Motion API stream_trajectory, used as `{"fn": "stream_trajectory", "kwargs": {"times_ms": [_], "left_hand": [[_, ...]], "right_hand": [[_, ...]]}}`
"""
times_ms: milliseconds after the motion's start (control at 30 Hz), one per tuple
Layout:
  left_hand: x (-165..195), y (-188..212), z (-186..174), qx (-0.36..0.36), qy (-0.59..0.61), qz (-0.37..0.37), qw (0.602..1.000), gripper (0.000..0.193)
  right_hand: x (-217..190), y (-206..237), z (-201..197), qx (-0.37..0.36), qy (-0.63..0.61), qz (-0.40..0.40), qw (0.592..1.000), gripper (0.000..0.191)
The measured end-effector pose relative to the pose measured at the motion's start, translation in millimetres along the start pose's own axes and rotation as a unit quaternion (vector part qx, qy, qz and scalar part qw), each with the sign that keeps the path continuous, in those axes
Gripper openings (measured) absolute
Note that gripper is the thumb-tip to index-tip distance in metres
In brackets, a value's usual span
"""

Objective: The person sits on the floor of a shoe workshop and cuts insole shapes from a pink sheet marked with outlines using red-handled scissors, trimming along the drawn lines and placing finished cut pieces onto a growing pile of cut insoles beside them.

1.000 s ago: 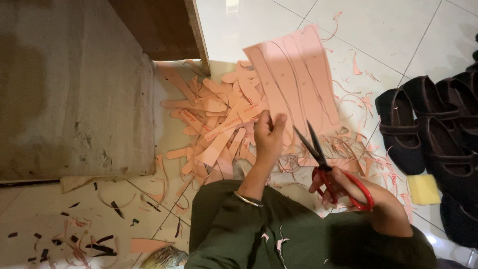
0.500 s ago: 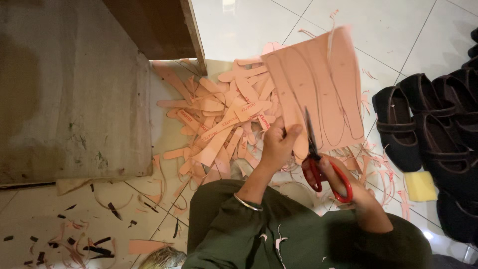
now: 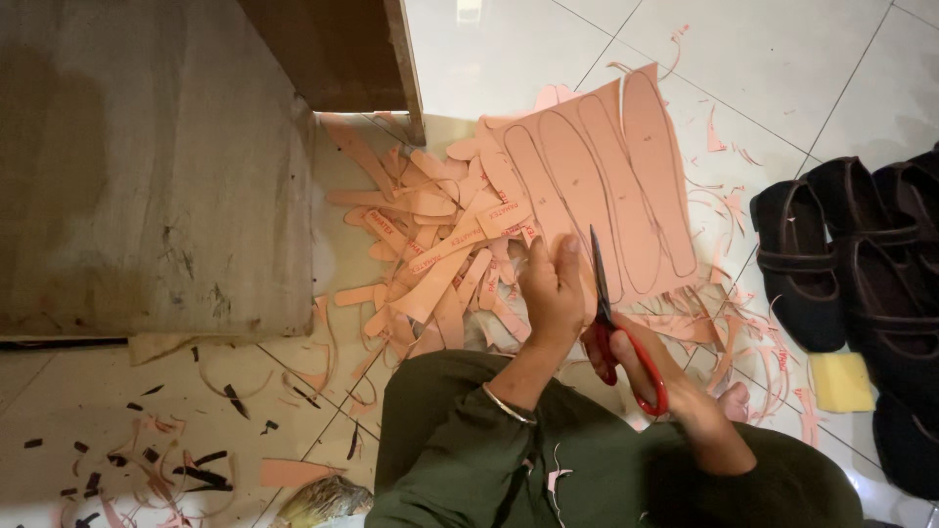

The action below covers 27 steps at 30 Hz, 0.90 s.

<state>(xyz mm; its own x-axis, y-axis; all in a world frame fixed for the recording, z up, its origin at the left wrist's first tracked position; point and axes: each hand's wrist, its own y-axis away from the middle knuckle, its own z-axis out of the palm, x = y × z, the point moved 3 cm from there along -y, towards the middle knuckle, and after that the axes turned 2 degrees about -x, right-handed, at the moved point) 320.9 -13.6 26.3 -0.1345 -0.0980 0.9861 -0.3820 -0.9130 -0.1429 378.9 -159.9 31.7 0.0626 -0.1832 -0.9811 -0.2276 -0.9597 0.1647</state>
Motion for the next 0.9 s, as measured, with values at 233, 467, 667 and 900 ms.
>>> {"fn": "stream_trajectory", "kwargs": {"times_ms": [233,467,667,900], "left_hand": [[15,0,-4,0.036,-0.008,0.085,0.996,0.035],[12,0,-2,0.008,0.000,0.034,0.999,0.034],[10,2,-2,0.017,-0.003,0.061,0.998,0.034],[11,-1,-3,0.008,0.013,0.046,0.999,0.033]], "right_hand": [[-18,1,4,0.018,0.052,-0.040,0.998,0.074],[-27,-1,5,0.047,0.080,-0.028,0.995,0.077],[-23,1,6,0.077,0.073,0.016,0.994,0.077],[-5,3,1,0.091,0.006,0.053,0.994,0.065]]}}
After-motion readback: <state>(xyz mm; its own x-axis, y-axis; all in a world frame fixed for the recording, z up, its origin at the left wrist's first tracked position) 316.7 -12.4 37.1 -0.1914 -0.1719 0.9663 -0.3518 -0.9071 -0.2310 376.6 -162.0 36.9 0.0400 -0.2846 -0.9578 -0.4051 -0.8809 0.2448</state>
